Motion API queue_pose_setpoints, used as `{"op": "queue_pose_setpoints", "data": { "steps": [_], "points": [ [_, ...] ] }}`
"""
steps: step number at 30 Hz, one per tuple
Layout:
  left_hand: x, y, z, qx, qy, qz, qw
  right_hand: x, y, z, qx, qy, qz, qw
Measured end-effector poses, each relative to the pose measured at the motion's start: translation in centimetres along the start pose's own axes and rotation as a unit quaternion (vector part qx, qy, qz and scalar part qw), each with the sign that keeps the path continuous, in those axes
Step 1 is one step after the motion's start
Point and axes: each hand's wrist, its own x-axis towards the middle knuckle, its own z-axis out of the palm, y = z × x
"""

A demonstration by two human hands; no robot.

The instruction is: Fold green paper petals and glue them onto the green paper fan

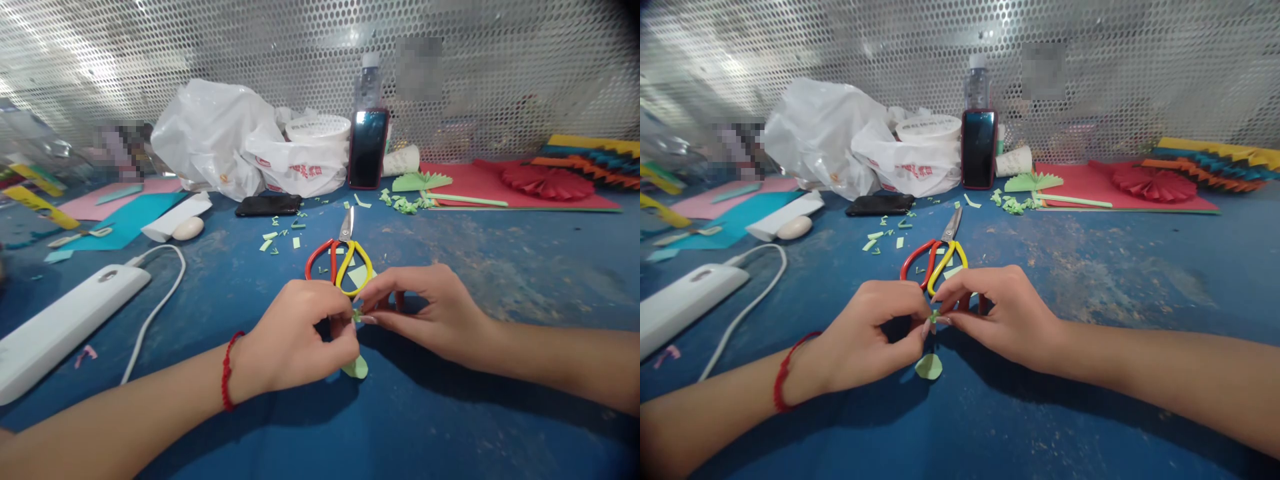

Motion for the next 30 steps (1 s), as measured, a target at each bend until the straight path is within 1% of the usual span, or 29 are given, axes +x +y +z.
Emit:
{"op": "queue_pose_setpoints", "data": {
  "steps": [8,17,24,30],
  "points": [
    [-0.05,0.08,0.04,-0.008,-0.014,-0.012,1.0,-0.01,-0.03,0.01,-0.003,-0.004,-0.024,1.0],
    [0.07,0.03,-0.01,-0.024,-0.03,0.005,0.999,-0.02,-0.11,0.0,-0.002,-0.015,-0.035,0.999],
    [0.08,0.06,-0.08,-0.018,-0.045,0.013,0.999,0.0,-0.18,-0.08,0.008,-0.016,0.002,1.0],
    [0.2,-0.12,-0.04,-0.028,-0.054,-0.006,0.998,0.1,-0.04,-0.01,0.034,-0.016,0.022,0.999]
  ]
}}
